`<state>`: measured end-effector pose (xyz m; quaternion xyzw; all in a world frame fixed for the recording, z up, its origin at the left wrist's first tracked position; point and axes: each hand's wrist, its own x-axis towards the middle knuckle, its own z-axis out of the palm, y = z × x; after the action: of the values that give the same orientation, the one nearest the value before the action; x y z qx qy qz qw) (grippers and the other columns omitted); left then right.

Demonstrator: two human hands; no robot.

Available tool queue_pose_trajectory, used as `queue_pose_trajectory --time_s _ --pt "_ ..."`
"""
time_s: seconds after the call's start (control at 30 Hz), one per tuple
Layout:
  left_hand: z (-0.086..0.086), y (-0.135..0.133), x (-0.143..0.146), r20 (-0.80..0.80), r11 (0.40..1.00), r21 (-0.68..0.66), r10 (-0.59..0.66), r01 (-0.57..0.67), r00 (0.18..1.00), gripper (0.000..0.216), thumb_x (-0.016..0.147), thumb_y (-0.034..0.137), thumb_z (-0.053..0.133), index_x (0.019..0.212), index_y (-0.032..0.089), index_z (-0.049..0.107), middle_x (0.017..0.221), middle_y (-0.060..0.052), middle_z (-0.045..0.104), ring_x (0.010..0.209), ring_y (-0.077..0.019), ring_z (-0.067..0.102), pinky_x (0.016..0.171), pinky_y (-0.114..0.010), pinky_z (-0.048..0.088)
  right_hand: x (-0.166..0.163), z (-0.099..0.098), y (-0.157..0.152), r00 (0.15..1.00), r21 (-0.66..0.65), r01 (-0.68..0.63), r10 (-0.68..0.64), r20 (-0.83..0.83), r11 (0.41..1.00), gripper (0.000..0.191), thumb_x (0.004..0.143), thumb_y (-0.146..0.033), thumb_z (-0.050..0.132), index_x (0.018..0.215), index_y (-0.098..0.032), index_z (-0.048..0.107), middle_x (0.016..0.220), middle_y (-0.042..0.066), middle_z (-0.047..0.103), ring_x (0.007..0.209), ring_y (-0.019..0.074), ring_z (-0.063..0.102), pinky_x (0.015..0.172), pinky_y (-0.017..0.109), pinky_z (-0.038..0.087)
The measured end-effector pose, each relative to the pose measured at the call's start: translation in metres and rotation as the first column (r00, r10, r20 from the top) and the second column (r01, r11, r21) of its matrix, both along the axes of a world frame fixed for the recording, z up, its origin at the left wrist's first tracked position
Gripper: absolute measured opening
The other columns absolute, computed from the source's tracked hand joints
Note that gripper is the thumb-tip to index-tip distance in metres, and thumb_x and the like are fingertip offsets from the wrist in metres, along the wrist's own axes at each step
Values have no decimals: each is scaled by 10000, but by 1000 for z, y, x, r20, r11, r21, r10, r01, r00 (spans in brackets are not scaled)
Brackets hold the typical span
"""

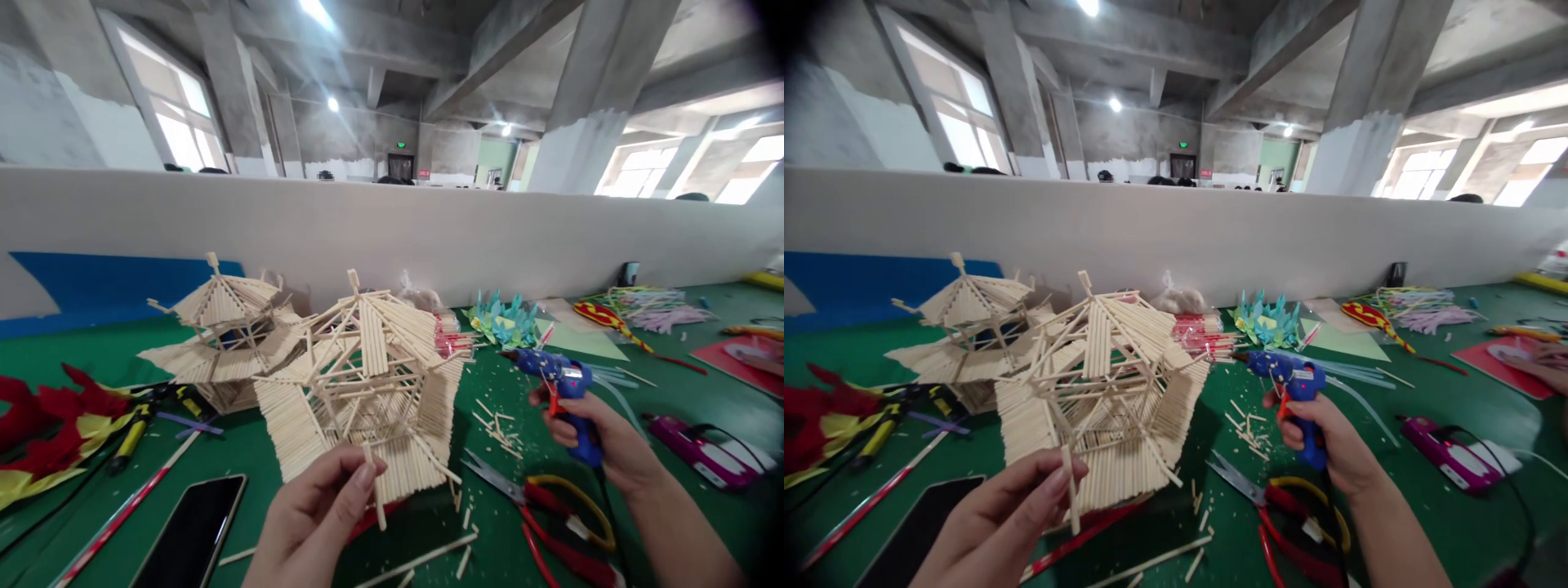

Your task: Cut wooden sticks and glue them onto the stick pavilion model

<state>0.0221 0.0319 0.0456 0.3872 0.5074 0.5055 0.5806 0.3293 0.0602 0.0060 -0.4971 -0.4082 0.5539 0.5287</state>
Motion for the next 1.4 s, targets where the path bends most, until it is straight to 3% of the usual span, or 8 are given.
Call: queue_pose_trajectory --time_s 0.23,0.37,0.57,0.67,0.77,0.87,1.1,1.4 --pt "1 -3 8 23 993 -28 -112 113 993 204 631 378 723 664 181 680 651 -5 644 623 -130 549 565 -213 434 32 -70 37 955 -295 81 11 297 952 216 882 -319 492 956 -129 564 838 12 605 636 102 582 564 260 493" --pt "1 -1 12 97 987 -71 -135 142 986 195 647 362 714 666 175 662 640 0 627 632 -141 567 620 -259 443 16 -78 55 861 -311 122 55 506 943 266 873 -288 516 1098 -147 530 1068 64 584 863 170 603 721 359 511" --pt "-6 6 12 200 983 -95 -137 158 970 179 653 319 723 678 145 686 639 -12 635 578 -103 517 622 -252 432 -7 -30 34 627 -71 179 -58 777 981 222 766 -330 619 859 -128 614 855 82 626 847 248 581 775 384 445" --pt "-5 11 16 221 971 -94 -193 218 956 179 676 322 706 665 144 688 560 21 571 526 -75 453 590 -229 400 -38 7 1 602 87 22 -83 794 996 293 785 -418 555 994 -215 585 866 36 629 809 209 588 761 327 454" --pt "0 15 21 233 955 -75 -262 286 936 190 678 336 700 641 151 677 527 36 541 488 -59 408 525 -197 347 -79 40 -23 559 385 -365 -131 819 847 436 764 -418 588 1155 -242 511 1018 66 613 930 217 575 806 328 468" --pt "6 18 23 229 951 -74 -278 302 933 213 656 361 709 612 159 662 488 48 511 455 -55 377 459 -177 276 -110 60 -26 498 450 -564 -150 854 693 739 633 -503 689 1260 -209 432 1234 124 505 1122 278 476 917 375 422" --pt "12 28 17 198 955 -7 -289 296 937 261 589 403 749 567 160 656 478 43 506 473 -75 392 460 -196 285 -126 71 -3 497 517 -655 -202 844 551 672 650 -466 694 1211 -183 456 1256 125 443 1179 259 413 940 360 403" --pt "9 31 13 390 977 69 -213 202 896 163 618 337 757 671 187 722 516 39 552 487 -57 408 504 -168 341 -122 81 32 537 627 -546 -343 771 555 596 694 -437 673 1216 -257 448 1271 79 375 1188 254 354 967 424 362"
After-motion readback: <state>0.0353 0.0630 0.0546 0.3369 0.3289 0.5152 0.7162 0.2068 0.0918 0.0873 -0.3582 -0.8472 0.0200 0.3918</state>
